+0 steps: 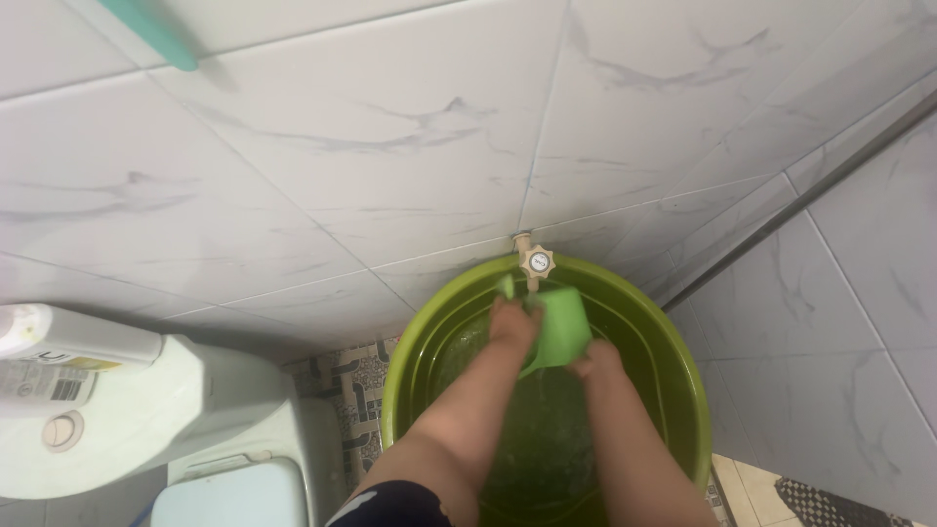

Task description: The person washes a green sponge in a green basin filled with water, using a green scoop to pour water over it. The person then empties the basin and refills it with fresh water from the tap.

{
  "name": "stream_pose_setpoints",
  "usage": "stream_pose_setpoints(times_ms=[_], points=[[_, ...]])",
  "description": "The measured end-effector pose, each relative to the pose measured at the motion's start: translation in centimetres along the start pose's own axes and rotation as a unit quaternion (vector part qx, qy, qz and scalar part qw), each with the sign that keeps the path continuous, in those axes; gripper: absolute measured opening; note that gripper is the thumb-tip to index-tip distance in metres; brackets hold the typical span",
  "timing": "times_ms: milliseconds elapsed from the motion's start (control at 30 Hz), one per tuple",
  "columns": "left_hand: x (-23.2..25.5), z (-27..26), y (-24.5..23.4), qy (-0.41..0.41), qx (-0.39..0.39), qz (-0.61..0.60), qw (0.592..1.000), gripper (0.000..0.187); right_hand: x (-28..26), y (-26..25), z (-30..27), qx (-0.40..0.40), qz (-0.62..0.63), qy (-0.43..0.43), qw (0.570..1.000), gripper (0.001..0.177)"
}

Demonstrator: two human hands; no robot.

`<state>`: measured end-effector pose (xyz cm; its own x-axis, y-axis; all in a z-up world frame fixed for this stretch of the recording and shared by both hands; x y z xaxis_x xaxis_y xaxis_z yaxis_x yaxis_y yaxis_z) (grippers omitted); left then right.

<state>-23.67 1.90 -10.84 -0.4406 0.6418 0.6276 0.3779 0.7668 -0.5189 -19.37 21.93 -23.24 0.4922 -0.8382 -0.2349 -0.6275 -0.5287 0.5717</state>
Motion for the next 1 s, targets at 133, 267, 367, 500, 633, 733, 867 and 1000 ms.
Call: stream_pose_setpoints(times_ms=[133, 267, 367, 500, 633, 733, 867, 1000], points=[[-1.6, 4.2, 1.0, 0.002, -0.004, -0.155, 0.988, 0.037, 1.0, -0.2, -1.4, -0.033, 0.175, -0.016, 0.984, 0.057], [-1.7, 4.2, 1.2, 0.008, -0.055, -0.255, 0.965, 0.033, 2.0, 1.1, -2.5, -0.092, 0.305, -0.085, 0.944, 0.066], [-1.6, 1.3, -0.7, 0.026, 0.007, -0.073, 0.997, 0.027, 2.1, 3.2, -2.9, -0.167, 0.307, -0.132, 0.928, 0.066], [-3.1, -3.4, -4.4, 0.028, 0.042, 0.035, 0.998, 0.037, 2.8, 5.0, -3.0, -0.126, -0.190, -0.148, 0.962, 0.058], [-5.2, -6.6, -7.8, -0.058, -0.055, 0.106, 0.991, 0.070, 5.3, 6.9, -1.2, -0.062, -0.121, 0.009, 0.991, 0.053], [-6.3, -8.9, -8.8, -0.083, -0.132, 0.126, 0.980, 0.103, 6.1, 7.7, -0.7, -0.054, -0.107, 0.055, 0.991, 0.049], [-6.4, -11.2, -8.4, -0.072, -0.183, 0.047, 0.979, 0.091, 6.3, 8.7, -0.2, -0.036, -0.080, 0.088, 0.992, 0.044], [-7.1, -11.1, -6.4, -0.058, -0.221, 0.090, 0.969, 0.097, 5.7, 9.7, -0.5, 0.021, -0.042, 0.133, 0.990, 0.045]])
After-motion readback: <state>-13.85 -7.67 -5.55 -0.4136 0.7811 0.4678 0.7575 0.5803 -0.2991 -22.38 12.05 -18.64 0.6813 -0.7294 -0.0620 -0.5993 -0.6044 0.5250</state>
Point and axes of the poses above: each hand's wrist, its own z-axis towards the middle knuckle, its own y-axis out of the palm, x = y × z, the point moved 5 cm from there along z, towards the middle knuckle, and after that the axes turned 14 degrees about -x, right-handed, at the moved point
